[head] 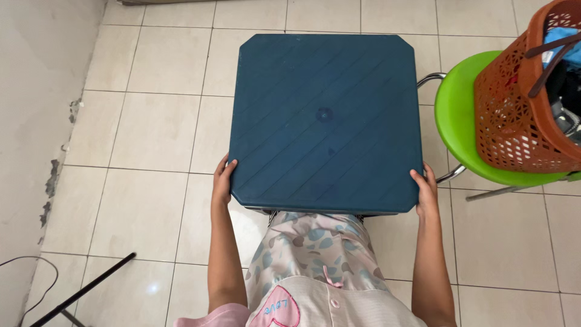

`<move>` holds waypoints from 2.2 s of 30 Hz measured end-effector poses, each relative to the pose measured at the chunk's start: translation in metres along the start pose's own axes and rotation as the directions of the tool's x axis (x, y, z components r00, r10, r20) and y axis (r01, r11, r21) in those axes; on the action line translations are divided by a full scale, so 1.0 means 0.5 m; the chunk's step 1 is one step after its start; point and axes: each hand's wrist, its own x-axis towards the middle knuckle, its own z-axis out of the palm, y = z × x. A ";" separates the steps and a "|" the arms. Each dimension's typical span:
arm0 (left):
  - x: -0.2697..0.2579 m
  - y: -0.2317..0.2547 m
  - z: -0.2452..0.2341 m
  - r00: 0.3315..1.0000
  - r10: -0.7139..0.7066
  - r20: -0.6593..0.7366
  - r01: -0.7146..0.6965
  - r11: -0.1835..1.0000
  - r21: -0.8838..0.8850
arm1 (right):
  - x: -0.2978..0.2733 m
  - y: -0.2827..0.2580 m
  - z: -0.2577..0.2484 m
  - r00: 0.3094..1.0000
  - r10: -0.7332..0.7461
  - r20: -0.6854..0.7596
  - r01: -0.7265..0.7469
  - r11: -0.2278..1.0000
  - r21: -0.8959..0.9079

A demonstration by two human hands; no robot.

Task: The person takes clothes from a laundry basket and folds them on a blue plastic stool. They handle a black shirt and a patterned garment, smoothing and folding each item before placing it on the stool.

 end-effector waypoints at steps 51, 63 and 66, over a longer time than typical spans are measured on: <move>-0.132 -0.035 0.384 0.667 0.594 0.450 -0.556 -0.005 0.831 | -0.103 -0.015 0.417 0.769 -0.373 0.519 0.584 0.078 -0.808; -0.136 -0.029 0.388 0.683 0.570 0.456 -0.543 -0.021 0.839 | -0.104 -0.016 0.415 0.756 -0.394 0.523 0.600 0.097 -0.794; -0.136 -0.028 0.389 0.683 0.573 0.453 -0.541 -0.019 0.841 | -0.104 -0.015 0.413 0.752 -0.401 0.523 0.604 0.100 -0.791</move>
